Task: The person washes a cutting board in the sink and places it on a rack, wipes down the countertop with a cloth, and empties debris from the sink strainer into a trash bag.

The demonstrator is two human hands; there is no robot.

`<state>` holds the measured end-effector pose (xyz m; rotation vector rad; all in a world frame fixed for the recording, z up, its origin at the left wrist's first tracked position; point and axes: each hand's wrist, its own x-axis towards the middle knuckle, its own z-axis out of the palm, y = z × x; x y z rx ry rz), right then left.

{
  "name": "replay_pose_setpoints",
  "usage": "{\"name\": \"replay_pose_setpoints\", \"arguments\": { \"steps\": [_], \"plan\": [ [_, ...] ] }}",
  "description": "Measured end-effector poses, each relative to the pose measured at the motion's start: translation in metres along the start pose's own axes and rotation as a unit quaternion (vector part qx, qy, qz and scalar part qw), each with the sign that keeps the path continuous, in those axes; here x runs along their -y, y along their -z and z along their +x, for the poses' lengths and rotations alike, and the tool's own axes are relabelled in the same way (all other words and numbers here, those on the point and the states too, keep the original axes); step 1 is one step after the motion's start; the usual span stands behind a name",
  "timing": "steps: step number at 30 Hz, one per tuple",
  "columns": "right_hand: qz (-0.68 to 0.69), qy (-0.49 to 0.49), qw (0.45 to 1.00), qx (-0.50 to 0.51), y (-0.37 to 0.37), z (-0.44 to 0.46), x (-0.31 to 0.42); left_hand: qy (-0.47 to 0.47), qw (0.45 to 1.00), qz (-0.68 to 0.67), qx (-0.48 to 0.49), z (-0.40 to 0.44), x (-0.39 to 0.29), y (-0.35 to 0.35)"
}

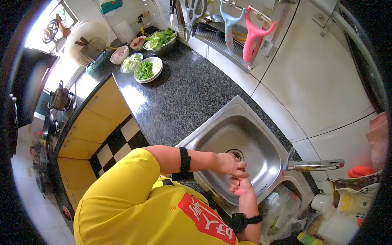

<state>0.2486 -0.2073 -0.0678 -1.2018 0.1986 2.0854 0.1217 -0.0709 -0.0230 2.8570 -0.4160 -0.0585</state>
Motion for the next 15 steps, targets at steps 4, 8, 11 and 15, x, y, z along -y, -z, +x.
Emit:
{"name": "replay_pose_setpoints", "arguments": {
  "steps": [4,8,11,15],
  "plan": [
    [0.016,-0.016,0.989,0.145,0.0,-0.006,-0.008,-0.035,0.99,-0.001,-0.134,-0.001,0.001,-0.015],
    [-0.086,0.023,0.994,0.067,-0.032,-0.028,-0.009,-0.037,0.99,0.048,-0.13,0.0,-0.006,-0.011],
    [-0.198,0.072,0.977,-0.027,-0.042,-0.025,-0.006,-0.003,0.996,0.043,-0.081,0.006,-0.008,-0.014],
    [-0.361,0.142,0.9,-0.2,-0.023,0.006,-0.007,0.128,0.989,0.032,0.065,0.024,-0.011,-0.013]
  ]
}}
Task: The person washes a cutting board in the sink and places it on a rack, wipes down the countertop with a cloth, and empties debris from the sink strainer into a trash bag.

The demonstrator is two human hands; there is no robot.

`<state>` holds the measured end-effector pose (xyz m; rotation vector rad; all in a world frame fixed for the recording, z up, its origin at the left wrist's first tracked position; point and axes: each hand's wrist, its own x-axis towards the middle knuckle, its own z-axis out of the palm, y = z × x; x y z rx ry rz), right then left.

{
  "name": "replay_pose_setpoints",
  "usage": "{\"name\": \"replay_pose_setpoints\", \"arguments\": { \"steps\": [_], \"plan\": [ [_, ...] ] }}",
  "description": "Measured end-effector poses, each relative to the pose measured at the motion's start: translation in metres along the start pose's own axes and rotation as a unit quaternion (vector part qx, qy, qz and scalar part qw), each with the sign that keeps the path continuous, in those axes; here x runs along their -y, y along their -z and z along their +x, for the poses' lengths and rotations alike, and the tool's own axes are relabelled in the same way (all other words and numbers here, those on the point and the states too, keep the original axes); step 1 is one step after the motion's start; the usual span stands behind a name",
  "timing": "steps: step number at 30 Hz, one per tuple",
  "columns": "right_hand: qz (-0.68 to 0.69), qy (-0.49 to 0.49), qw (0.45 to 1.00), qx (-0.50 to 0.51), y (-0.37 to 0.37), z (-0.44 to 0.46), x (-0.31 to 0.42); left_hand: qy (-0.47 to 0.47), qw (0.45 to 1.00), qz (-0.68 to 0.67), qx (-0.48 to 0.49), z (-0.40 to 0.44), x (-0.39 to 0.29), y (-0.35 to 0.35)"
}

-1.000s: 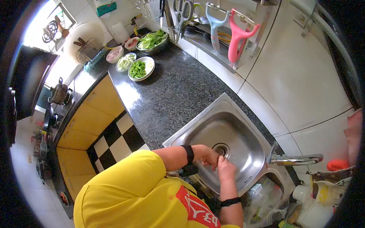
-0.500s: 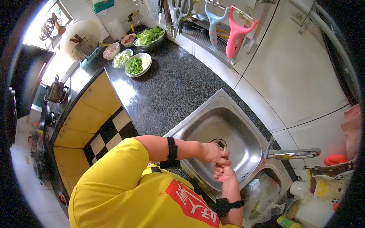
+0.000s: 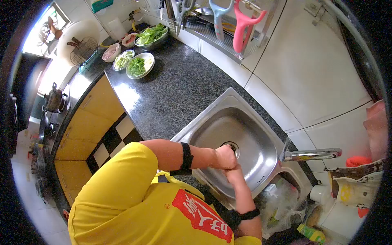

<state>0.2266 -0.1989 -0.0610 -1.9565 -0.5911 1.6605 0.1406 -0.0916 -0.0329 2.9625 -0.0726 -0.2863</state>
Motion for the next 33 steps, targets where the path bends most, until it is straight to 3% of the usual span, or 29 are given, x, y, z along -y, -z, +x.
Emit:
{"name": "replay_pose_setpoints", "arguments": {
  "steps": [1,2,3,4,6,7,8,11,18,22,24,25,27,28,30,31,33],
  "plan": [
    [-0.099,0.158,0.979,-0.08,-0.001,0.013,-0.012,-0.003,1.0,0.001,-0.001,0.001,0.0,0.003],
    [-0.194,0.307,0.918,-0.157,-0.002,0.026,-0.026,0.026,0.999,-0.021,0.029,0.001,0.0,0.006],
    [-0.194,0.305,0.919,-0.16,-0.003,0.045,-0.043,0.057,0.996,-0.043,0.059,0.001,0.0,0.008],
    [-0.066,0.268,0.946,-0.167,-0.003,0.067,-0.061,0.083,0.991,-0.074,0.071,0.005,0.001,-0.002],
    [0.066,0.226,0.956,-0.173,-0.001,0.065,-0.06,0.112,0.986,-0.107,0.067,0.008,0.001,-0.015],
    [-0.142,0.221,0.94,-0.219,-0.004,0.041,-0.034,0.144,0.978,-0.138,0.063,0.008,0.001,-0.018],
    [-0.344,0.204,0.881,-0.253,-0.006,0.028,-0.019,0.168,0.967,-0.163,0.096,0.006,0.001,-0.01],
    [-0.393,0.197,0.856,-0.271,-0.006,0.033,-0.021,0.219,0.943,-0.231,0.099,0.003,0.001,-0.016],
    [-0.525,0.23,0.785,-0.234,0.001,0.025,-0.002,0.242,0.911,-0.325,0.08,0.015,0.008,-0.065],
    [-0.549,0.269,0.761,-0.216,0.005,0.024,-0.001,0.162,0.928,-0.311,0.127,0.02,0.012,-0.066],
    [-0.554,0.272,0.759,-0.206,0.004,0.025,-0.005,0.242,0.795,-0.521,0.196,0.015,0.014,-0.072],
    [-0.562,0.274,0.751,-0.212,0.003,0.029,-0.009,0.241,0.796,-0.521,0.195,0.011,0.015,-0.071],
    [-0.569,0.274,0.743,-0.22,0.002,0.03,-0.012,0.265,0.702,-0.625,0.217,0.005,0.016,-0.066],
    [-0.556,0.246,0.763,-0.219,-0.001,0.028,-0.012,0.264,0.703,-0.624,0.218,0.006,0.018,-0.065],
    [-0.541,0.222,0.782,-0.217,-0.002,0.033,-0.019,0.208,0.777,-0.545,0.236,0.006,0.023,-0.062],
    [-0.497,0.224,0.812,-0.206,0.0,0.039,-0.033,0.207,0.777,-0.545,0.238,0.007,0.021,-0.065],
    [-0.451,0.225,0.841,-0.196,0.007,0.043,-0.043,0.215,0.91,-0.352,0.044,0.009,0.019,-0.071]
  ]
}}
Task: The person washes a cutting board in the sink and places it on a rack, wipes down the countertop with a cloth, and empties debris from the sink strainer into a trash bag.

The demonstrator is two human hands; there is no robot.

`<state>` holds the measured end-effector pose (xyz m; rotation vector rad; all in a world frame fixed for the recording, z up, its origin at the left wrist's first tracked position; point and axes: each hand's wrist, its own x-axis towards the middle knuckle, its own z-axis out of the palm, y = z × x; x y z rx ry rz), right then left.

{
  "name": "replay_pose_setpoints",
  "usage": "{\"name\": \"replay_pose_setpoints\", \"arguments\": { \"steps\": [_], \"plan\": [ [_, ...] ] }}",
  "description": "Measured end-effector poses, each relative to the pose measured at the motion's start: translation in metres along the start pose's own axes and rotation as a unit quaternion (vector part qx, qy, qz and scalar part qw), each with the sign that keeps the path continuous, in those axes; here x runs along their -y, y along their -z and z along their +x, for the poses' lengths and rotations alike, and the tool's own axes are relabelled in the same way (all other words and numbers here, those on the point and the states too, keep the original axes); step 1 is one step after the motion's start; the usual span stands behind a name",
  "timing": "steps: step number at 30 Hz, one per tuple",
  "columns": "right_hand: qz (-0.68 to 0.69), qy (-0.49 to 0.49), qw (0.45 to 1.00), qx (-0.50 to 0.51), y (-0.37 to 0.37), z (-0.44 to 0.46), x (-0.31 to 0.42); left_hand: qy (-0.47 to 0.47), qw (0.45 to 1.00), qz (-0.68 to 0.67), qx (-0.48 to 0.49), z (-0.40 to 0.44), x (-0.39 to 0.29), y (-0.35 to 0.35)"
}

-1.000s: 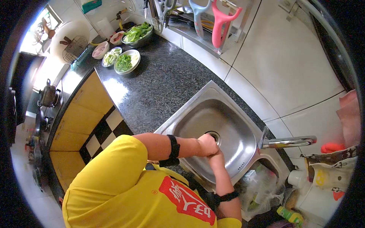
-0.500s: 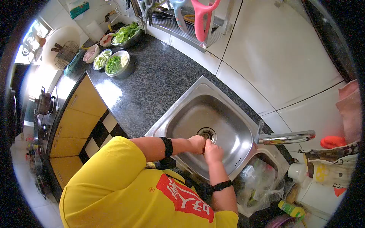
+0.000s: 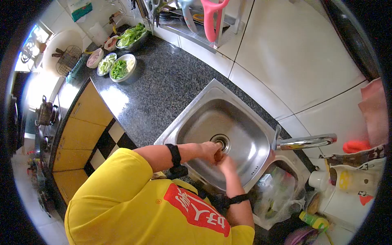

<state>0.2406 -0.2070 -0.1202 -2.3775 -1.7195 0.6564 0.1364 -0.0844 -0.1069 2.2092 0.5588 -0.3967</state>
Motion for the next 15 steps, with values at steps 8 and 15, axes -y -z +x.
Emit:
{"name": "replay_pose_setpoints", "arguments": {
  "steps": [8,15],
  "plan": [
    [0.665,-0.304,0.585,0.351,0.038,-0.02,0.006,-0.188,0.948,0.254,-0.027,-0.047,-0.05,0.026],
    [0.322,-0.11,0.93,0.137,-0.018,-0.015,0.011,-0.161,0.938,0.308,0.005,-0.038,-0.054,0.02]
  ]
}}
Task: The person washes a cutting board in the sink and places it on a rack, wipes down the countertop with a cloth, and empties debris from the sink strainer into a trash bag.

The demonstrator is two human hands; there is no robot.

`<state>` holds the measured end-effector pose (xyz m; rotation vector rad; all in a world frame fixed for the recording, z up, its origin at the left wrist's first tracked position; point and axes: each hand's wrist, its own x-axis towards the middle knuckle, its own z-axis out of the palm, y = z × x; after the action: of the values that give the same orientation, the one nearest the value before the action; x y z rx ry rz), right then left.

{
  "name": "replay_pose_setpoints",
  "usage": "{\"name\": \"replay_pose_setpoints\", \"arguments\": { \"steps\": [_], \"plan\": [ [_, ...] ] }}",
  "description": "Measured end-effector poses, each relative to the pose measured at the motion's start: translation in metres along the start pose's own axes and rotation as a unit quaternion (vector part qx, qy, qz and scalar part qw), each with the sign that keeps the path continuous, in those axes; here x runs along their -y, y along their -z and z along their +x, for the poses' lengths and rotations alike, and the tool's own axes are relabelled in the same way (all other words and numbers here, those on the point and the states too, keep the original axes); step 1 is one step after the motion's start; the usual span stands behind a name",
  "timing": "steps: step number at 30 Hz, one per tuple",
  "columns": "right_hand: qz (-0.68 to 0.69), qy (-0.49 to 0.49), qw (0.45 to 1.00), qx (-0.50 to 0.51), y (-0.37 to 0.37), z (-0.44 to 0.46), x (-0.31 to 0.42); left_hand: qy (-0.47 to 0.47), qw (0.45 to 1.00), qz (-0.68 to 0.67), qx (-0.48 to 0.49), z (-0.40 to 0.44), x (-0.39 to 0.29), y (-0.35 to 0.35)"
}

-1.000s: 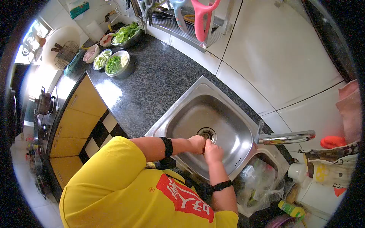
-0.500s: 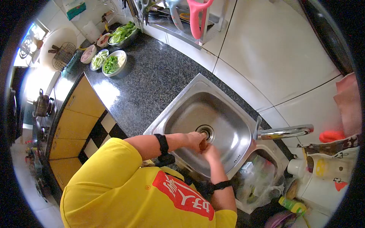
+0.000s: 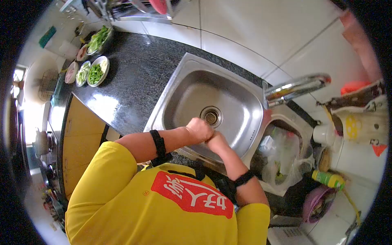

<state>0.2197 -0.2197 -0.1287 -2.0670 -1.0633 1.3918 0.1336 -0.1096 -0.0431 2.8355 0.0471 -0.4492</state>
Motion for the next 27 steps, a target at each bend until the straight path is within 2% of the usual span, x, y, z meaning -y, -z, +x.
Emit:
{"name": "replay_pose_setpoints", "arguments": {
  "steps": [1,2,4,5,8,10,17,20,22,25,26,27],
  "plan": [
    [-0.107,0.103,0.985,-0.092,-0.003,0.003,0.001,0.061,0.996,0.003,0.058,0.004,-0.001,0.005],
    [-0.103,0.093,0.985,-0.098,-0.001,0.001,-0.002,0.081,0.993,-0.009,0.081,0.006,-0.001,0.01],
    [-0.147,0.001,0.975,-0.169,0.015,-0.018,0.043,0.096,0.992,-0.024,0.083,0.011,0.004,0.002],
    [-0.144,-0.006,0.975,-0.171,0.015,-0.012,0.038,0.121,0.989,-0.039,0.08,0.014,0.006,-0.003],
    [-0.292,0.046,0.939,-0.177,0.019,-0.013,0.037,0.173,0.977,-0.083,0.09,0.017,0.005,-0.005],
    [-0.307,0.064,0.932,-0.181,0.02,-0.012,0.035,0.213,0.965,-0.125,0.089,0.019,0.006,-0.014],
    [-0.367,0.151,0.898,-0.192,0.021,-0.002,0.023,0.233,0.944,-0.208,0.104,0.027,0.013,-0.04],
    [-0.378,0.17,0.892,-0.183,0.022,0.002,0.019,0.183,0.952,-0.206,0.132,0.039,0.023,-0.078],
    [-0.385,0.171,0.889,-0.178,0.023,0.0,0.02,0.123,0.963,-0.207,0.117,0.041,0.025,-0.083],
    [-0.391,0.175,0.887,-0.171,0.022,0.0,0.018,0.085,0.967,-0.211,0.115,0.043,0.028,-0.095],
    [-0.391,0.175,0.888,-0.167,0.021,0.0,0.017,0.084,0.967,-0.21,0.117,0.043,0.03,-0.098],
    [-0.39,0.175,0.888,-0.168,0.02,0.0,0.016,0.119,0.932,-0.299,0.166,0.042,0.032,-0.095]
  ]
}}
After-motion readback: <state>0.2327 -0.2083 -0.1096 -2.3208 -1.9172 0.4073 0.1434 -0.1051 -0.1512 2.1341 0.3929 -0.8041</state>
